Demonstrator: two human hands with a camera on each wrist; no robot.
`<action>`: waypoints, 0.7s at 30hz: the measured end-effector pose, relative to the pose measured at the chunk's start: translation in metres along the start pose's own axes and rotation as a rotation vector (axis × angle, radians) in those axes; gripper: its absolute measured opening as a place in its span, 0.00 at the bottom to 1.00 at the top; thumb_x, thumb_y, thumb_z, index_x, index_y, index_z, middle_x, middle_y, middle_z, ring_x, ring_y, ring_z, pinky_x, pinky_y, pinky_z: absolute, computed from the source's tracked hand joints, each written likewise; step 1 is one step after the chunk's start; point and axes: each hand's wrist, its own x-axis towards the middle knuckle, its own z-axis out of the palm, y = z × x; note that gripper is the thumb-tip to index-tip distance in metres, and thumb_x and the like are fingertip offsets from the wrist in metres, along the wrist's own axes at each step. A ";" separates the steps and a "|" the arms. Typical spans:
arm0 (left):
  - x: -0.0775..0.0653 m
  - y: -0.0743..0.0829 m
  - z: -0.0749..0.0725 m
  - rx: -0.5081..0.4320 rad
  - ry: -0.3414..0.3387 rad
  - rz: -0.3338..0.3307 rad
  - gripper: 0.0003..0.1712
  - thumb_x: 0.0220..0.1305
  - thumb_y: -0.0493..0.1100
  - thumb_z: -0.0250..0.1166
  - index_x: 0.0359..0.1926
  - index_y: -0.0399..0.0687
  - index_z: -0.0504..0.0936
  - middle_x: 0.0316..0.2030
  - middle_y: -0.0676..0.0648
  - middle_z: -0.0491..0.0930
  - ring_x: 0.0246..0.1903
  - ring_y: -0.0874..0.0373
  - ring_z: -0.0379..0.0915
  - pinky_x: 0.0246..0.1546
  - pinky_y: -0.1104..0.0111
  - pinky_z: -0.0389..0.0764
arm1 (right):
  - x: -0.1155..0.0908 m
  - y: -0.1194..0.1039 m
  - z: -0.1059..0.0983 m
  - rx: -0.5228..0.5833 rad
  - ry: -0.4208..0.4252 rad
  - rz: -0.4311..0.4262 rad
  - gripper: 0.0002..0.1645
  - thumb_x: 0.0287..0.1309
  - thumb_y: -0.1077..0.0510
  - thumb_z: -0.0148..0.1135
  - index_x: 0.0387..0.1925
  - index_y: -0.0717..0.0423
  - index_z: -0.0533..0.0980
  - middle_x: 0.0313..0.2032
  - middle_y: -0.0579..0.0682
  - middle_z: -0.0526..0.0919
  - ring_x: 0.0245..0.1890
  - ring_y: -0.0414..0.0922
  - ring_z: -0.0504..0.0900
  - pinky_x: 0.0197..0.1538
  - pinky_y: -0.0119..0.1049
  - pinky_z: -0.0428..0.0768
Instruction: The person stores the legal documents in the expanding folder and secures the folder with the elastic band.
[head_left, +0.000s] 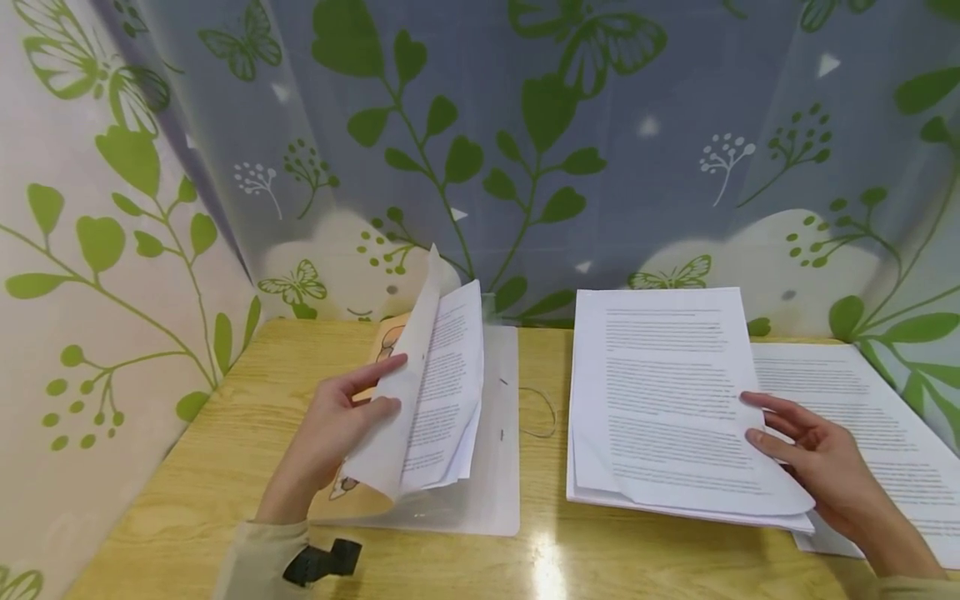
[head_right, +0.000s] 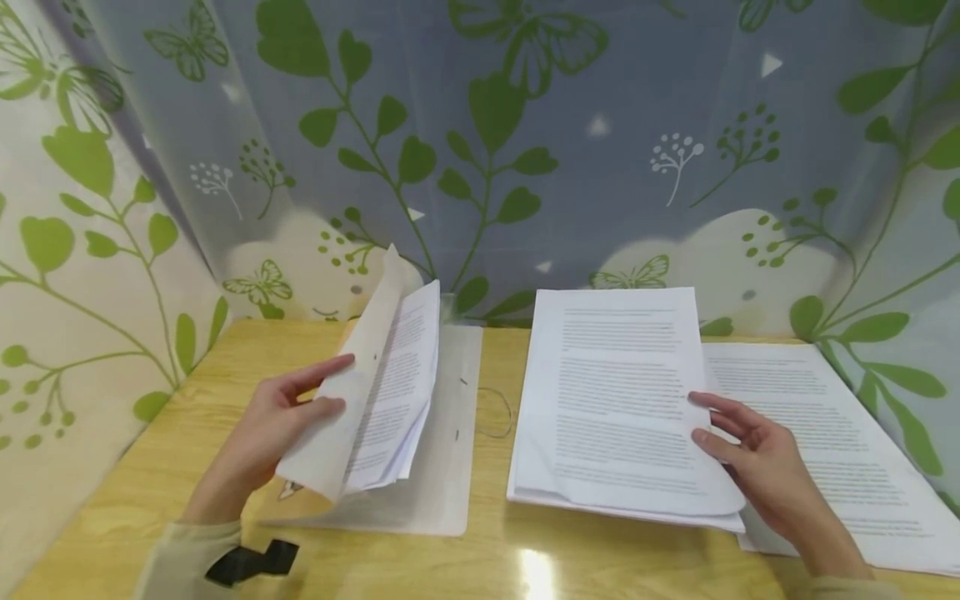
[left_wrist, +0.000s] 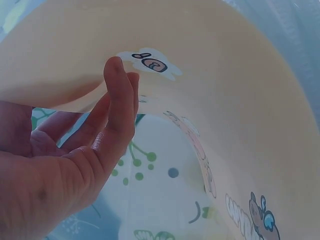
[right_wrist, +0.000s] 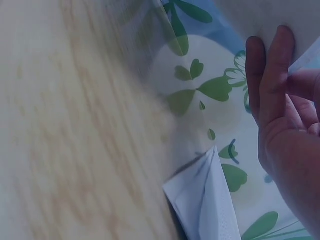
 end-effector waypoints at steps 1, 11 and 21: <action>0.000 0.000 0.000 -0.001 0.000 -0.001 0.31 0.70 0.35 0.60 0.73 0.53 0.72 0.72 0.39 0.68 0.42 0.53 0.85 0.36 0.65 0.88 | 0.000 0.000 0.001 0.006 -0.003 0.001 0.28 0.69 0.64 0.63 0.64 0.36 0.79 0.48 0.21 0.81 0.41 0.28 0.81 0.33 0.30 0.85; -0.001 -0.001 -0.001 0.002 0.000 -0.006 0.31 0.70 0.35 0.60 0.73 0.54 0.73 0.70 0.38 0.70 0.41 0.52 0.86 0.36 0.63 0.88 | 0.003 0.001 0.015 0.055 -0.045 0.006 0.28 0.68 0.65 0.62 0.63 0.37 0.79 0.48 0.27 0.84 0.37 0.34 0.85 0.35 0.32 0.87; 0.000 0.000 -0.002 0.003 -0.001 -0.006 0.31 0.70 0.35 0.60 0.73 0.54 0.73 0.69 0.38 0.71 0.40 0.53 0.86 0.35 0.64 0.88 | 0.005 0.000 0.027 0.070 -0.083 -0.031 0.28 0.69 0.66 0.61 0.65 0.41 0.78 0.50 0.30 0.84 0.42 0.32 0.84 0.38 0.31 0.87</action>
